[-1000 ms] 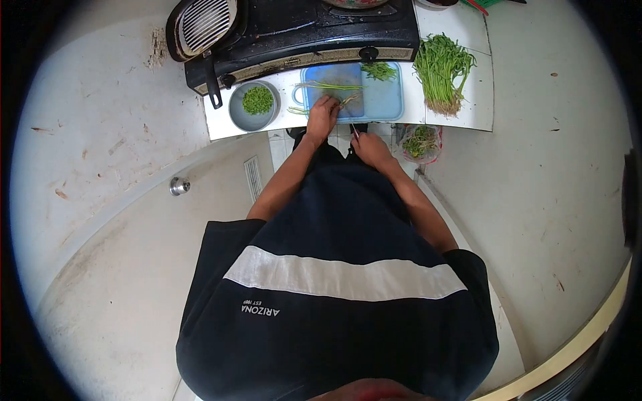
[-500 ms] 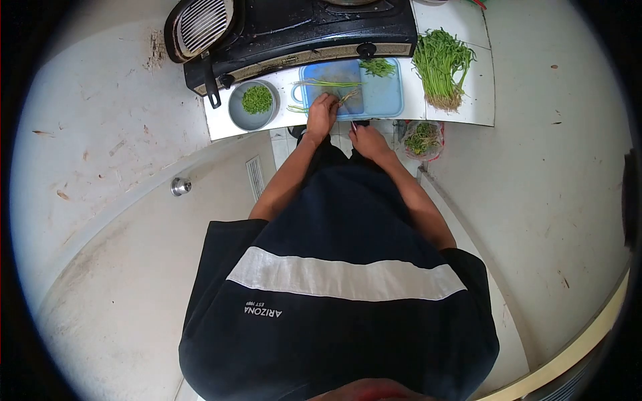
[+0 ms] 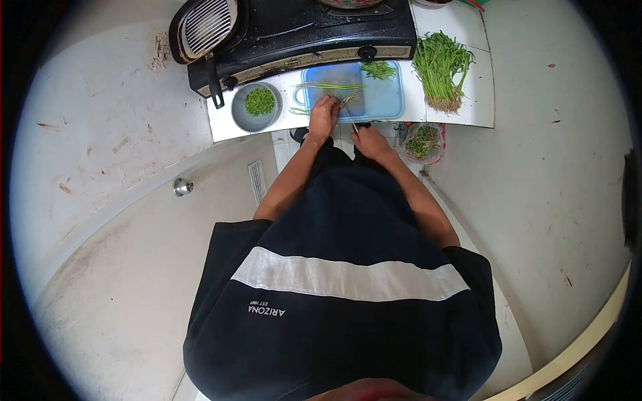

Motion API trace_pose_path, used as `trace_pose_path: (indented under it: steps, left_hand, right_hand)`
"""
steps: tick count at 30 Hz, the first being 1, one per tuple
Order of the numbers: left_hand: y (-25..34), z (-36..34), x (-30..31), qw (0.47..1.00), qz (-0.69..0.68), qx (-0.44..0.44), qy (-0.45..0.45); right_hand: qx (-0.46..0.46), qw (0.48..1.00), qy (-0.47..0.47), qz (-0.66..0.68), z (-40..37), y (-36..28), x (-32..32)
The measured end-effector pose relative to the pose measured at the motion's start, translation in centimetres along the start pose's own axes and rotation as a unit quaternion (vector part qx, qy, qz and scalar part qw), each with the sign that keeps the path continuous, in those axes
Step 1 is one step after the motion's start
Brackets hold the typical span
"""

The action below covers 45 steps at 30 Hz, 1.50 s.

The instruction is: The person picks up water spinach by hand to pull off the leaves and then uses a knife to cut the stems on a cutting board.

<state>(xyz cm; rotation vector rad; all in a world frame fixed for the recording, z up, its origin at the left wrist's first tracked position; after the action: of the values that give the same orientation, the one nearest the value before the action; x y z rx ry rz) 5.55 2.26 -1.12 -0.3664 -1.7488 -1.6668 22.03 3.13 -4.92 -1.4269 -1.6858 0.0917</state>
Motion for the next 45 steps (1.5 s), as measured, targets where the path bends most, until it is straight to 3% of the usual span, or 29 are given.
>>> trace_pose_path:
  steps: [8, 13, 23, 25, 29, 32, 34, 38, 45]
  left_hand:
    - [0.2, 0.1, 0.0, 1.0, -0.001, 0.014, 0.005]
    - [-0.1, 0.0, -0.2, 0.999, 0.007, 0.034, 0.002]
    - [0.4, -0.1, -0.2, 0.999, 0.032, -0.01, 0.021]
    - [-0.1, -0.1, -0.3, 0.999, 0.018, 0.029, 0.002]
    - [0.2, -0.2, 0.1, 1.0, 0.013, 0.002, 0.026]
    - [0.1, -0.2, -0.2, 0.999, 0.017, 0.022, 0.019]
    - [0.1, -0.3, -0.2, 0.999, 0.016, 0.026, 0.016]
    - [0.0, -0.3, -0.3, 0.999, 0.013, 0.043, 0.019]
    - [0.4, -0.3, -0.3, 0.999, 0.01, 0.049, 0.014]
  right_hand:
    - [-0.019, 0.999, -0.034, -0.011, -0.6, 0.3, 0.4]
    - [0.023, 1.0, -0.011, 0.011, 0.2, 0.4, 0.3]
    - [0.034, 0.999, -0.035, 0.022, -0.2, -0.6, 2.0]
    - [0.067, 0.997, -0.017, 0.026, 0.6, -1.1, 2.2]
    - [0.042, 0.999, 0.002, 0.021, -0.2, -0.4, 2.0]
    - [0.077, 0.996, 0.033, -0.014, -0.9, 0.0, 2.1]
    - [0.05, 0.998, -0.024, -0.009, -0.1, 0.2, 1.1]
    - [0.066, 0.998, 0.013, -0.005, 0.8, 0.0, 1.5]
    - [0.032, 0.998, -0.045, -0.025, -1.1, 1.3, 1.3]
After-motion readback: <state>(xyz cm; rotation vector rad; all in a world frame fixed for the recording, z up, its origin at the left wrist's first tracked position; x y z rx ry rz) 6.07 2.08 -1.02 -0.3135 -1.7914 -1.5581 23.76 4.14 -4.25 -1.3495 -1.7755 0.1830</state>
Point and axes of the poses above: each hand's wrist, its own z-axis towards the middle knuckle, its own x-axis out of the back of the hand, y = z × x, the point moved 8 cm from there along z, towards the middle knuckle, and after that the axes turned 5 degrees about -y, right-handed, at the moved point
